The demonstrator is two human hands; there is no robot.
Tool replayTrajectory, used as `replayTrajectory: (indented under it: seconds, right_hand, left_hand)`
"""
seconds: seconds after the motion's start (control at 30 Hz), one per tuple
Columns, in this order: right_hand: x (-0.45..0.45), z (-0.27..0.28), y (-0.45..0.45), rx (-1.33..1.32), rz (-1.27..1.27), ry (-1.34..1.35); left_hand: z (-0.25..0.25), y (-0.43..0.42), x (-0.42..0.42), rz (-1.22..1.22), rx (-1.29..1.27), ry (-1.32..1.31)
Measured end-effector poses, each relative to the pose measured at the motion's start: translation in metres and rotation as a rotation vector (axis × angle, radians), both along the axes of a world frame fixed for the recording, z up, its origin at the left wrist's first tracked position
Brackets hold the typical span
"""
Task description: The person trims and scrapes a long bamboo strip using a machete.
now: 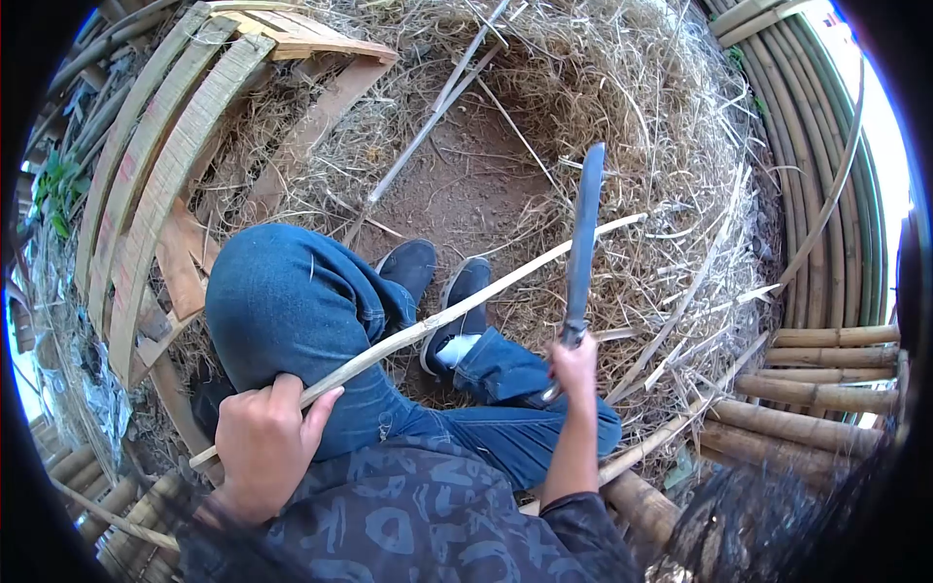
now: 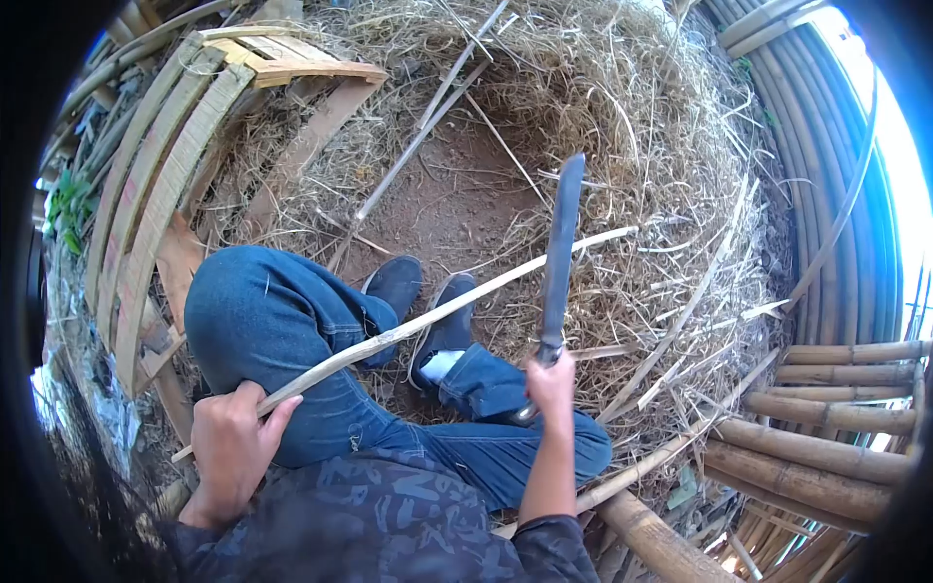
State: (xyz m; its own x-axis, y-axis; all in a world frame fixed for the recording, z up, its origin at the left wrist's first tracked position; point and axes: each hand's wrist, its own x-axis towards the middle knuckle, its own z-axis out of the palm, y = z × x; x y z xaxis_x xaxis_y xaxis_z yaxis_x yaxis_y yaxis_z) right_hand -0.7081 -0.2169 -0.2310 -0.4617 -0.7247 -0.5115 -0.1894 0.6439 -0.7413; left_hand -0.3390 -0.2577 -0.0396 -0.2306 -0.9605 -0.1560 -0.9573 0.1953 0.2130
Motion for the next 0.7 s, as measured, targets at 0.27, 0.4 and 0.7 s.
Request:
replayTrajectory:
  seconds: [0.27,0.4,0.7]
  right_hand:
    - [-0.050,0.010,-0.034,0.047,0.201,0.269]
    - [0.006,0.026,-0.027,0.012,0.346,0.312]
    - [-0.055,0.022,-0.031,0.051,0.179,0.332]
  left_hand:
    - [-0.012,0.009,-0.002,0.040,-0.115,0.021]
    - [-0.012,0.009,-0.003,0.057,-0.113,-0.007]
    - [-0.019,0.014,-0.001,0.029,-0.141,0.022]
